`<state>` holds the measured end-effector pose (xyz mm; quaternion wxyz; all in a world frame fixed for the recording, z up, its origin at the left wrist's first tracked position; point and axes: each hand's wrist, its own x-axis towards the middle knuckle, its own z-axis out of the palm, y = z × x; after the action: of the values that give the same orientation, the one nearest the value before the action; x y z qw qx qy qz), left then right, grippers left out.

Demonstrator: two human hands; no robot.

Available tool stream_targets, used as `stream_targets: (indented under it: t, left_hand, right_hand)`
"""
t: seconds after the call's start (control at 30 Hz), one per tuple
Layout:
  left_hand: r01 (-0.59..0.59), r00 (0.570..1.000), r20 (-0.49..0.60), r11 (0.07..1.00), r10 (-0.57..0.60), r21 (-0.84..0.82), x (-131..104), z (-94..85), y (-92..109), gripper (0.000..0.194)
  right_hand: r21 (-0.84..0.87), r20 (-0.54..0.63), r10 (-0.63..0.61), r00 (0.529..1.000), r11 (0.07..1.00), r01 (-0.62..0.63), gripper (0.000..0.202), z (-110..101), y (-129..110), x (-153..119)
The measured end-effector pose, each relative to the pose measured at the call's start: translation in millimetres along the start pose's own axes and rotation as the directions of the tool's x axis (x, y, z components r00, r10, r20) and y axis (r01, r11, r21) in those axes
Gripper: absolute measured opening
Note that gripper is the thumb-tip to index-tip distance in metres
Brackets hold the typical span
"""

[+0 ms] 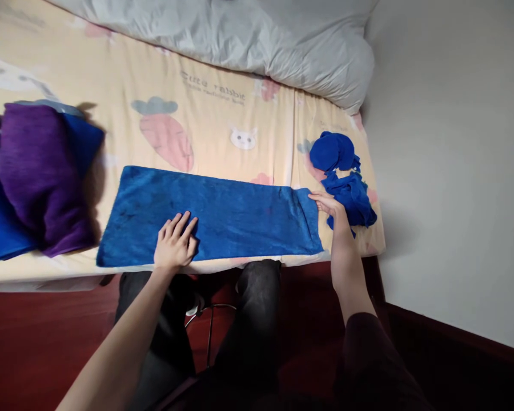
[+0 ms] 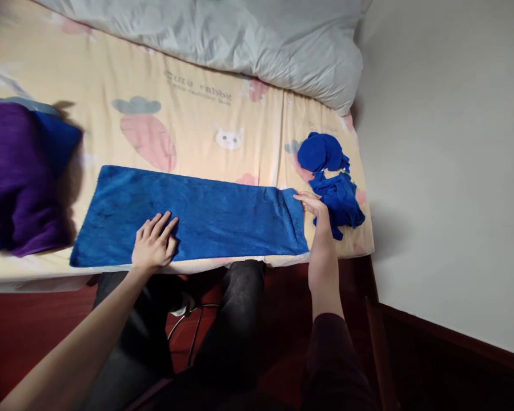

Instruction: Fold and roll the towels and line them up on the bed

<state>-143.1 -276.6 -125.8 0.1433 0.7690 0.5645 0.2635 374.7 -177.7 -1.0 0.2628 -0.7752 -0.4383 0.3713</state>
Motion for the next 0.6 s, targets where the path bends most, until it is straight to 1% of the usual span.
stream_targets:
  t: [0.07, 0.1, 0.13, 0.2, 0.27, 0.33, 0.4, 0.43, 0.47, 0.5, 0.53, 0.57, 0.6]
  left_hand:
    - [0.011, 1.0, 0.01, 1.0, -0.011, -0.014, 0.0, 0.4, 0.0, 0.071]
    - [0.015, 1.0, 0.015, 1.0, -0.015, -0.019, 0.0, 0.5, 0.0, 0.072]
    - [0.017, 1.0, 0.017, 1.0, -0.016, -0.022, 0.0, 0.6, -0.1, 0.073]
    - [0.017, 1.0, 0.022, 1.0, -0.017, -0.019, 0.0, 0.5, -0.3, 0.074]
    - [0.018, 0.999, 0.027, 1.0, -0.018, -0.013, -0.2, 0.4, -0.6, 0.074]
    - [0.021, 0.999, 0.032, 1.0, -0.021, -0.01, -0.4, 0.3, -1.3, 0.073]
    - [0.023, 0.999, 0.034, 1.0, -0.023, -0.009, -0.7, 0.4, -2.0, 0.072]
    - [0.024, 0.999, 0.037, 1.0, -0.024, -0.007, -0.8, 0.5, -2.4, 0.071]
    - [0.024, 0.999, 0.039, 1.0, -0.024, -0.005, -0.8, 0.5, -2.7, 0.071]
    - [0.025, 0.999, 0.042, 1.0, -0.024, -0.003, -0.8, 0.6, -2.8, 0.071]
    - [0.022, 0.999, 0.041, 1.0, -0.022, -0.001, -0.8, 0.5, -2.9, 0.071]
    - [0.017, 0.999, 0.039, 1.0, -0.017, 0.001, -0.8, 0.4, -2.8, 0.071]
    - [0.012, 0.999, 0.034, 1.0, -0.012, 0.004, -0.7, 0.2, -2.5, 0.07]
  right_hand:
    - [0.152, 0.028, 0.034, 0.999, 0.988, -0.038, 0.037, 2.4, 4.2, 11.4]
    - [0.208, 0.022, 0.038, 0.999, 0.977, -0.042, 0.039, 3.9, 7.5, 17.2]
    - [0.239, -0.005, 0.032, 0.999, 0.971, -0.03, 0.043, 5.3, 11.4, 23.0]
    - [0.221, -0.115, -0.007, 0.993, 0.975, 0.032, 0.049, 7.6, 19.8, 33.6]
    - [0.103, -0.233, -0.044, 0.972, 0.992, 0.07, 0.054, 9.9, 26.1, 41.8]
    - [-0.074, -0.311, -0.063, 0.948, 0.996, 0.042, 0.056, 15.4, 28.8, 44.6]
    - [-0.273, -0.356, -0.125, 0.926, 0.962, 0.024, 0.056, 27.7, 29.1, 39.4]
    - [-0.366, -0.354, -0.185, 0.917, 0.929, 0.047, 0.057, 36.5, 29.4, 33.8]
    - [-0.448, -0.316, -0.264, 0.911, 0.888, 0.102, 0.057, 46.4, 30.4, 26.9]
    - [-0.511, -0.233, -0.345, 0.909, 0.839, 0.187, 0.058, 56.4, 32.4, 19.6]
    - [-0.548, -0.113, -0.408, 0.906, 0.786, 0.286, 0.058, 65.4, 35.4, 12.9]
    - [-0.558, 0.009, -0.445, 0.896, 0.741, 0.374, 0.059, 72.3, 39.2, 7.7]
    - [-0.557, 0.094, -0.454, 0.886, 0.714, 0.425, 0.061, 76.4, 43.5, 4.5]
